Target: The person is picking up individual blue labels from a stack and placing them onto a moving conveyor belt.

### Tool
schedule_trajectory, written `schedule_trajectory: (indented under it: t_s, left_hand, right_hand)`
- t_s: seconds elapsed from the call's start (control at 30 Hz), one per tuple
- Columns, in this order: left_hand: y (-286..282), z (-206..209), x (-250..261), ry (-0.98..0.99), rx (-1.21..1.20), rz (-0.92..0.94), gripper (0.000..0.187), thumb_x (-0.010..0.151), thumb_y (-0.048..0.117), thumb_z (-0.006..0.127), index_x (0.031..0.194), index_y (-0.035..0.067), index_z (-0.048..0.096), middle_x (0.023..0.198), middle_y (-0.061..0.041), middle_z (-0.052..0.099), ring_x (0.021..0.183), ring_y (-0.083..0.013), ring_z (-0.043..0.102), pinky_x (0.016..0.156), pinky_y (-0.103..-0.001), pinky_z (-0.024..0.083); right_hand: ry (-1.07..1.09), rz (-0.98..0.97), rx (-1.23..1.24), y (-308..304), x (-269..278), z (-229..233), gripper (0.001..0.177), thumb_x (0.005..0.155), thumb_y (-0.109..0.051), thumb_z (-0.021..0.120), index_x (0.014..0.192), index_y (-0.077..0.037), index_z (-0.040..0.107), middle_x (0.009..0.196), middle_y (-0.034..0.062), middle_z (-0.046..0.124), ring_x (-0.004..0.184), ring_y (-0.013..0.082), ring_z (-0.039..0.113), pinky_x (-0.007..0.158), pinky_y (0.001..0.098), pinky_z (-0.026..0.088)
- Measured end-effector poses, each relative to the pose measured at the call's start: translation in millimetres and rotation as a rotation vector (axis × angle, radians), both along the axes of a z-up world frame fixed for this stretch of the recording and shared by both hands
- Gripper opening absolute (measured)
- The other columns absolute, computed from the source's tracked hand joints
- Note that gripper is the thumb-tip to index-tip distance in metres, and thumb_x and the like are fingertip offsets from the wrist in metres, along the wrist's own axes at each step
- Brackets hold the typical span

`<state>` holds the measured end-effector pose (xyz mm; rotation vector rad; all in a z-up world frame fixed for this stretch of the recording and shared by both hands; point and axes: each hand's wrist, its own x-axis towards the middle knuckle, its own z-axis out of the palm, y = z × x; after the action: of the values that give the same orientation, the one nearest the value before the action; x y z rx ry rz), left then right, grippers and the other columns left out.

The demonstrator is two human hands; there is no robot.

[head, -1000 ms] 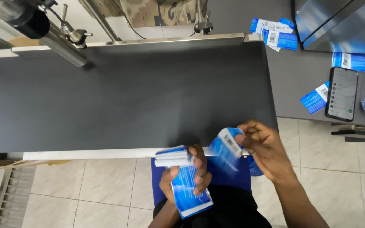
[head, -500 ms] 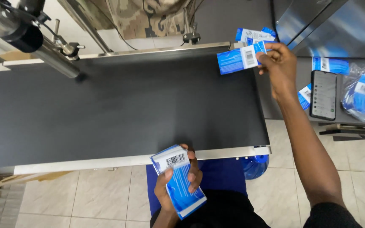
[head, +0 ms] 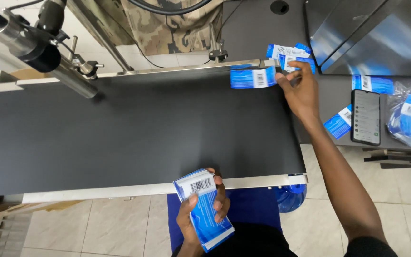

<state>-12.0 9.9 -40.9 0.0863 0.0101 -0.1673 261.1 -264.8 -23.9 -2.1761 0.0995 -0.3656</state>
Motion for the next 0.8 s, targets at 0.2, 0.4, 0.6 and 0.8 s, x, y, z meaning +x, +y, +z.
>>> schedule_trajectory:
  t_s: [0.2,0.4,0.6,0.8]
  left_hand:
    - [-4,12,3,0.042,0.045,-0.036,0.068,0.093,0.021,0.077,0.148,-0.003,0.045,0.123,-0.019,0.064,0.074,-0.0188,0.065,0.057,-0.028,0.054]
    - [-15,18,-2,0.158,0.237,-0.266,0.054,0.098,0.037,0.067,0.132,-0.005,0.061,0.087,-0.014,0.062,0.067,-0.0173,0.058,0.064,-0.024,0.048]
    - [-18,20,-9,0.124,0.276,-0.377,0.056,0.103,0.043,0.064,0.132,-0.005,0.062,0.09,-0.012,0.065,0.072,-0.0159,0.062,0.068,-0.023,0.051]
    - [-16,20,-5,0.106,0.276,-0.331,0.052,0.105,0.044,0.061,0.126,-0.004,0.062,0.094,-0.015,0.064,0.071,-0.0192,0.061,0.069,-0.026,0.051]
  right_hand:
    - [-0.138,0.199,-0.048,13,-68,47,0.024,0.112,-0.019,0.075,0.134,-0.01,0.07,0.107,-0.0013,0.062,0.081,0.0116,0.048,0.081,0.0294,0.045]
    - [-0.012,0.685,-0.059,58,-163,77,0.045,0.079,-0.03,0.095,0.121,-0.022,0.081,0.12,0.003,0.069,0.093,0.0127,0.069,0.079,0.0244,0.059]
    - [-0.069,0.816,-0.118,82,-181,83,0.022,0.092,-0.027,0.082,0.108,-0.012,0.081,0.104,0.0002,0.083,0.095,0.0136,0.077,0.081,0.0267,0.062]
    - [0.119,0.834,-0.08,69,-176,90,0.019,0.089,-0.02,0.084,0.108,-0.015,0.085,0.112,0.0032,0.087,0.107,0.0168,0.086,0.092,0.0295,0.069]
